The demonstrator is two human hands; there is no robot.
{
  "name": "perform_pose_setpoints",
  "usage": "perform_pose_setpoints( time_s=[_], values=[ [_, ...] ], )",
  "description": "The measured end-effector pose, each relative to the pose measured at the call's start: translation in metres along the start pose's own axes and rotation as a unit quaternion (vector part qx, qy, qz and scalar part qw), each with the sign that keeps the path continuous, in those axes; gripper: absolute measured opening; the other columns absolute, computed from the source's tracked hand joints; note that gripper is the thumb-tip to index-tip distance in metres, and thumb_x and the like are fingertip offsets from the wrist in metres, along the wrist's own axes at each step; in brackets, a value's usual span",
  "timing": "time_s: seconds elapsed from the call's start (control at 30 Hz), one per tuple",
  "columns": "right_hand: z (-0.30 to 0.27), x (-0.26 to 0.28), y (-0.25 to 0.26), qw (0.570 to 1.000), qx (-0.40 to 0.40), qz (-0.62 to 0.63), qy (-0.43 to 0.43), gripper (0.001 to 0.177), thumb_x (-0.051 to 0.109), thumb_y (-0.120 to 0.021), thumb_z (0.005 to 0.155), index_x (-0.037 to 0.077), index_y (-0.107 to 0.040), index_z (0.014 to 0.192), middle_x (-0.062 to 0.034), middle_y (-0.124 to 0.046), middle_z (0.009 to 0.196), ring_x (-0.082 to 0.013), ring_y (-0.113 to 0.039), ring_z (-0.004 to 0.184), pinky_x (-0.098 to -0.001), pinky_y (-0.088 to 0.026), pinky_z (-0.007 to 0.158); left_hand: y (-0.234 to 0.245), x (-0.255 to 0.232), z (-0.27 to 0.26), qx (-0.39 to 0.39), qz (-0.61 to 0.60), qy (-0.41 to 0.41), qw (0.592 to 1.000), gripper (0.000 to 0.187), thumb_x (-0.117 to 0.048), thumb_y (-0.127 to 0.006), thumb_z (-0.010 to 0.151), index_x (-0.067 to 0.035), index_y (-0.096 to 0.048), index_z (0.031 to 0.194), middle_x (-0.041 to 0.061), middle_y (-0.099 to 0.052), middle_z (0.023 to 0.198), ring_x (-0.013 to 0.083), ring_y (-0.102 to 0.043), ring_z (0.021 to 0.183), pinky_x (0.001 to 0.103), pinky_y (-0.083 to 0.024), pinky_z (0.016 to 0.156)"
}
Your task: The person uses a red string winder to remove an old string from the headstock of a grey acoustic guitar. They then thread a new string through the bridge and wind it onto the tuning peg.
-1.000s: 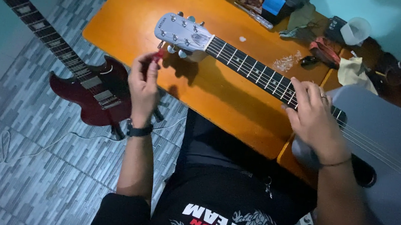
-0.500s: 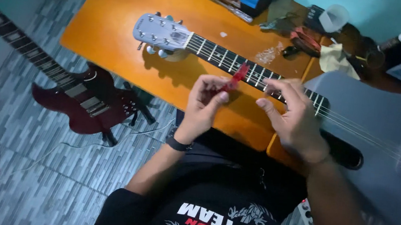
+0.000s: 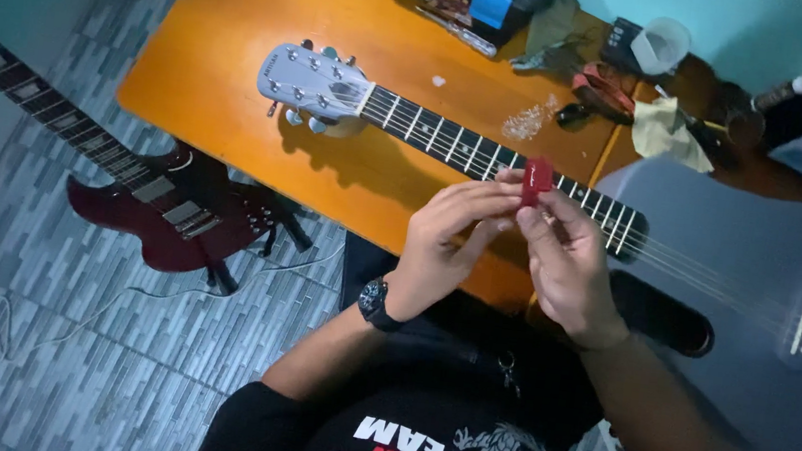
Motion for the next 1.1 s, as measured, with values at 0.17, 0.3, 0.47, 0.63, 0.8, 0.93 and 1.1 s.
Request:
perform_pose_setpoints(
  time_s=[0.17, 0.3, 0.47, 0.63, 0.8, 0.93, 1.1],
  values=[
    [0.026, 0.02, -0.006, 0.987, 0.098, -0.123, 0.039, 0.018, 0.013, -0.061, 0.102, -0.001, -0.068, 0.111, -0.021, -0.071, 0.11, -0.0301, -0.072, 0.101, -0.0391, -0.061, 0.086, 0.031, 0.053, -0.012, -0.123, -0.057, 0.114, 0.984, 0.008, -0.018, -0.071, 0.098, -0.01, -0.071, 0.096, 0.006, -0.071, 0.094, 0.0224, -0.066, 0.089, 0.035, -0.052, 0.081],
    [0.056, 0.041, -0.015, 0.932, 0.206, -0.297, 0.029, 0.016, 0.013, -0.068, 0.097, 0.001, -0.071, 0.107, -0.0055, -0.065, 0.093, -0.0146, -0.066, 0.097, -0.0369, -0.056, 0.078, 0.05, 0.114, -0.02, -0.278, -0.213, 0.381, 0.856, 0.03, -0.032, -0.068, 0.101, -0.007, -0.051, 0.098, -0.001, -0.05, 0.082, 0.0081, -0.055, 0.062, 0.018, -0.041, 0.052],
    [0.119, 0.017, -0.026, 0.86, 0.296, -0.41, 0.065, 0.021, 0.013, -0.063, 0.1, 0.004, -0.074, 0.116, -0.0142, -0.07, 0.107, -0.0389, -0.069, 0.1, -0.0479, -0.053, 0.087, 0.065, 0.142, -0.001, -0.254, -0.247, 0.445, 0.822, 0.057, -0.036, -0.076, 0.094, 0.011, -0.052, 0.115, 0.009, -0.051, 0.082, 0.0147, -0.06, 0.054, 0.022, -0.047, 0.044],
    [0.174, 0.016, -0.084, 0.811, 0.319, -0.49, 0.011, 0.022, -0.001, -0.058, 0.102, -0.008, -0.07, 0.119, -0.0299, -0.068, 0.103, -0.049, -0.064, 0.098, -0.056, -0.049, 0.093, 0.067, 0.173, -0.008, -0.233, -0.283, 0.44, 0.82, 0.038, -0.027, -0.076, 0.095, 0.006, -0.058, 0.099, 0.018, -0.062, 0.074, 0.0273, -0.07, 0.055, 0.032, -0.052, 0.04],
    [0.235, -0.04, -0.111, 0.783, 0.366, -0.485, 0.135, 0.017, 0.012, -0.065, 0.107, 0.001, -0.069, 0.12, -0.0261, -0.065, 0.1, -0.0494, -0.059, 0.096, -0.0563, -0.047, 0.083, 0.1, 0.105, 0.066, -0.097, -0.241, 0.361, 0.896, 0.033, -0.029, -0.084, 0.085, 0.0, -0.07, 0.094, 0.013, -0.07, 0.075, 0.016, -0.068, 0.067, 0.031, -0.055, 0.054],
    [0.279, -0.085, -0.137, 0.726, 0.407, -0.549, 0.077, 0.03, 0.022, -0.051, 0.111, 0.002, -0.065, 0.129, -0.0146, -0.063, 0.118, -0.0308, -0.051, 0.113, -0.0458, -0.041, 0.096, 0.088, 0.161, 0.023, 0.022, -0.36, 0.264, 0.895, 0.08, -0.047, -0.065, 0.1, -0.008, -0.027, 0.158, 0.023, -0.059, 0.143, 0.0328, -0.061, 0.132, 0.047, -0.051, 0.115],
    [0.317, -0.124, -0.156, 0.699, 0.454, -0.547, 0.085, 0.026, 0.02, -0.054, 0.109, 0.006, -0.065, 0.127, -0.0156, -0.059, 0.121, -0.0335, -0.049, 0.118, -0.048, -0.04, 0.099, 0.088, 0.16, 0.029, 0.017, -0.362, 0.307, 0.88, 0.098, -0.055, -0.068, 0.091, -0.007, -0.021, 0.163, 0.017, -0.061, 0.143, 0.0201, -0.068, 0.093, 0.034, -0.059, 0.091]
  ],
)
Point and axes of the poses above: each hand's wrist, its own z-axis towards the middle knuckle, its own y-axis out of the back of the hand, x = y × z, the point moved 3 cm from there along z, towards the middle knuckle
